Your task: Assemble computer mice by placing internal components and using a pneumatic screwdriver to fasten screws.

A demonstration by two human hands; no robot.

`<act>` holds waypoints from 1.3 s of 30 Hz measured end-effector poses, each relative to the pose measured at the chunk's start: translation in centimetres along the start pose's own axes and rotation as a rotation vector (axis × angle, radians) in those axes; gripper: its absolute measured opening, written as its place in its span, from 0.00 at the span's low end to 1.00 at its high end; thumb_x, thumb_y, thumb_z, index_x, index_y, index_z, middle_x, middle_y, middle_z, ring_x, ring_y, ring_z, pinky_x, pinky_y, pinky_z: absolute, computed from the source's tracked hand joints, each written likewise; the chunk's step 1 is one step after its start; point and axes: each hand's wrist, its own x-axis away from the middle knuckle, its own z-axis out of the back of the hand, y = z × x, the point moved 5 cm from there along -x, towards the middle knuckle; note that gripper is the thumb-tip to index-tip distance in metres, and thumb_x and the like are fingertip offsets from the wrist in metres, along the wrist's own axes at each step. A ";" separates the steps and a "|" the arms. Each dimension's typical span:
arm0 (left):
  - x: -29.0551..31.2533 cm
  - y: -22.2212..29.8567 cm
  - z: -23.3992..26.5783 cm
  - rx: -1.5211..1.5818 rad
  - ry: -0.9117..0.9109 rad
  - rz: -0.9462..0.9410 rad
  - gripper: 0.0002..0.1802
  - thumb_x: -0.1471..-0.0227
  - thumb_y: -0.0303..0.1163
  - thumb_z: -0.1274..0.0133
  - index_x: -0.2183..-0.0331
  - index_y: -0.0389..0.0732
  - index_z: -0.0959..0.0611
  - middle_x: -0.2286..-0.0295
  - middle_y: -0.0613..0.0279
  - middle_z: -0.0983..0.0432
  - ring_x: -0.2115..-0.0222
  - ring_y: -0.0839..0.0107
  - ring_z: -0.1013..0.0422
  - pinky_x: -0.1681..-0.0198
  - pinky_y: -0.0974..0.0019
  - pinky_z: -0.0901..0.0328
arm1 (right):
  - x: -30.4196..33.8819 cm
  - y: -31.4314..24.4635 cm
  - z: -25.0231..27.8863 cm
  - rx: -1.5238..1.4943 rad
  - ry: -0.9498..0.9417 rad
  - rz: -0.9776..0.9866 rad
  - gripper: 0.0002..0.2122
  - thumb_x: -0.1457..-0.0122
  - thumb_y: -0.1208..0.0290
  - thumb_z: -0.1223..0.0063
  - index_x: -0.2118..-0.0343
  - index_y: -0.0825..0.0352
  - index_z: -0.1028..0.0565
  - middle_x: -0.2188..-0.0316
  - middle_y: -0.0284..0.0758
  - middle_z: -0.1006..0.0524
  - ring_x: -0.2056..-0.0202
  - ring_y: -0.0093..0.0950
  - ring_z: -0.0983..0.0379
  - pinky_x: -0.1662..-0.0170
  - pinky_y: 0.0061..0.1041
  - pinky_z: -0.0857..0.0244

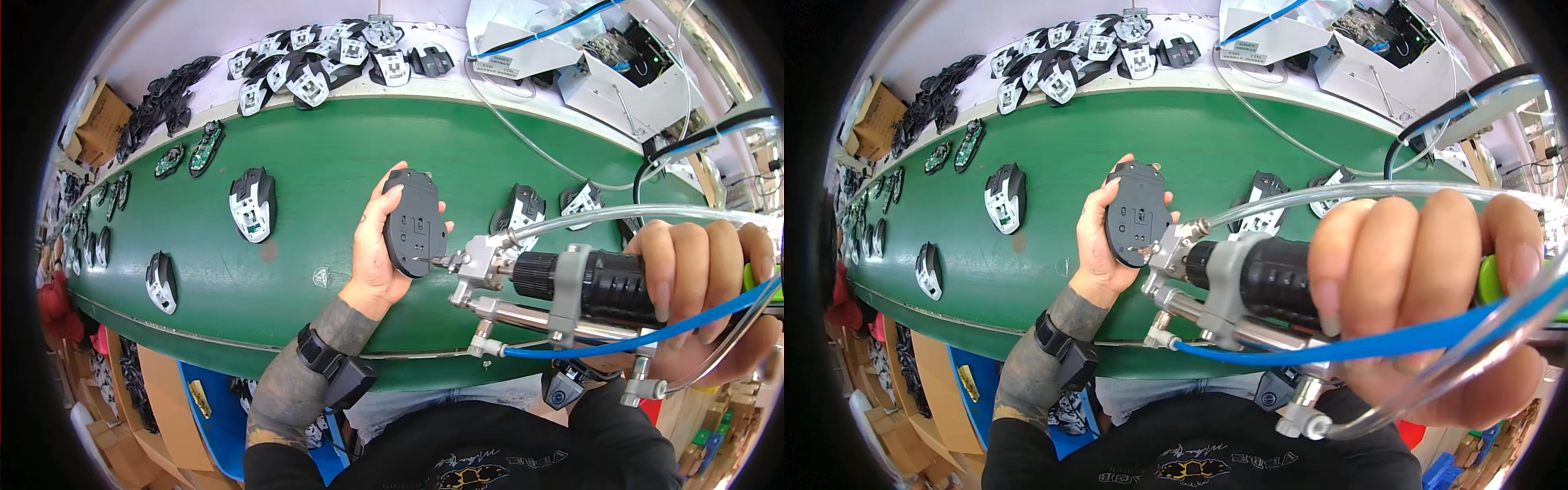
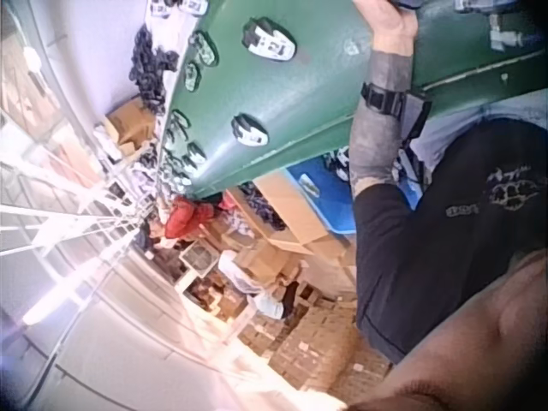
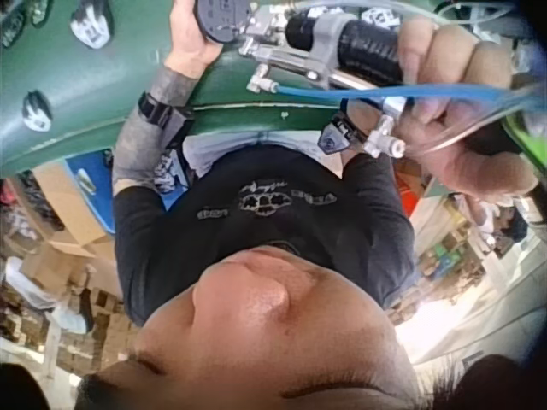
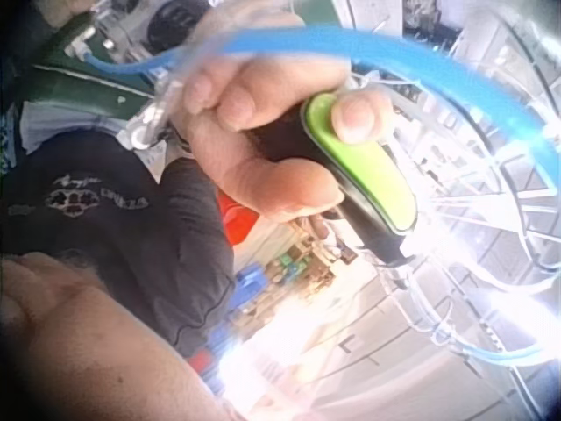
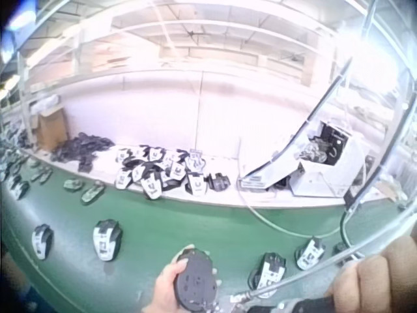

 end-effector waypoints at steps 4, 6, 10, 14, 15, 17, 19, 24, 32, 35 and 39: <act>-0.1 -0.1 -0.2 -0.006 -0.030 0.005 0.26 0.45 0.40 0.57 0.46 0.46 0.35 0.52 0.52 0.34 0.59 0.57 0.29 0.57 0.49 0.30 | 0.0 0.3 -0.1 0.013 0.008 -0.010 0.13 0.42 0.58 0.47 0.58 0.55 0.33 0.78 0.26 0.32 0.79 0.24 0.35 0.68 0.26 0.41; 0.0 0.0 -0.4 -0.014 -0.033 0.002 0.26 0.45 0.40 0.57 0.46 0.46 0.36 0.52 0.52 0.34 0.59 0.57 0.29 0.57 0.49 0.30 | -0.1 0.6 -0.2 0.017 0.007 -0.019 0.13 0.41 0.58 0.47 0.58 0.56 0.33 0.78 0.26 0.32 0.79 0.25 0.35 0.68 0.27 0.41; 0.6 0.0 -0.4 0.049 -0.049 -0.005 0.26 0.45 0.39 0.56 0.45 0.45 0.36 0.53 0.53 0.34 0.60 0.58 0.29 0.58 0.51 0.29 | 0.0 1.9 -0.7 -0.037 0.005 0.019 0.12 0.40 0.59 0.48 0.58 0.56 0.34 0.77 0.28 0.31 0.78 0.26 0.33 0.69 0.28 0.40; 1.2 -0.1 -1.4 -0.097 -0.052 -0.033 0.25 0.43 0.37 0.56 0.44 0.44 0.36 0.53 0.52 0.33 0.60 0.60 0.29 0.59 0.54 0.28 | -0.1 1.2 -1.7 0.009 0.005 0.068 0.14 0.41 0.60 0.46 0.59 0.58 0.36 0.77 0.29 0.28 0.78 0.24 0.31 0.71 0.25 0.39; 1.2 0.1 -1.5 -0.209 -0.050 -0.036 0.26 0.43 0.36 0.55 0.44 0.43 0.36 0.53 0.53 0.33 0.60 0.62 0.28 0.58 0.57 0.29 | -0.5 1.1 -1.4 0.045 -0.112 0.051 0.16 0.42 0.58 0.44 0.58 0.59 0.36 0.77 0.27 0.29 0.80 0.21 0.33 0.71 0.22 0.40; 0.3 0.5 -0.3 -0.597 0.000 -0.013 0.23 0.41 0.39 0.52 0.46 0.41 0.31 0.52 0.55 0.33 0.55 0.66 0.31 0.52 0.66 0.34 | 0.2 0.8 -1.0 0.143 0.127 -0.036 0.18 0.43 0.56 0.44 0.57 0.59 0.37 0.77 0.26 0.32 0.80 0.20 0.36 0.71 0.21 0.41; -0.8 3.3 0.6 -1.212 0.006 -0.557 0.25 0.44 0.43 0.48 0.49 0.39 0.28 0.51 0.53 0.34 0.51 0.61 0.34 0.48 0.62 0.38 | 0.2 0.8 0.0 0.044 0.192 0.018 0.19 0.42 0.55 0.47 0.56 0.59 0.38 0.77 0.25 0.34 0.79 0.21 0.37 0.68 0.22 0.42; -0.1 14.0 5.2 -2.220 0.691 -0.959 0.30 0.52 0.47 0.43 0.50 0.42 0.27 0.47 0.46 0.39 0.49 0.44 0.40 0.46 0.50 0.42 | -2.1 -1.1 2.6 -0.078 -0.275 0.244 0.22 0.34 0.52 0.64 0.49 0.67 0.37 0.73 0.39 0.27 0.78 0.29 0.30 0.72 0.29 0.34; -0.7 13.3 5.4 -1.962 0.314 -0.628 0.26 0.53 0.42 0.44 0.52 0.43 0.24 0.53 0.50 0.30 0.57 0.54 0.30 0.54 0.55 0.33 | -0.3 -1.4 1.9 0.074 0.140 0.143 0.17 0.37 0.54 0.57 0.53 0.60 0.39 0.76 0.26 0.32 0.75 0.22 0.34 0.64 0.26 0.43; -1.1 8.4 1.6 -0.739 0.093 -0.215 0.23 0.47 0.41 0.50 0.51 0.41 0.26 0.55 0.54 0.28 0.60 0.56 0.28 0.58 0.55 0.30 | -0.3 -1.8 2.5 0.095 0.097 0.157 0.17 0.37 0.54 0.57 0.53 0.61 0.37 0.75 0.27 0.31 0.75 0.23 0.34 0.64 0.27 0.44; 0.3 3.0 -1.8 0.083 -0.190 0.029 0.28 0.42 0.44 0.59 0.43 0.44 0.36 0.53 0.56 0.31 0.60 0.58 0.28 0.59 0.49 0.29 | 0.1 -2.8 3.0 0.055 0.113 0.290 0.17 0.37 0.53 0.56 0.53 0.61 0.36 0.75 0.29 0.31 0.75 0.24 0.34 0.63 0.29 0.45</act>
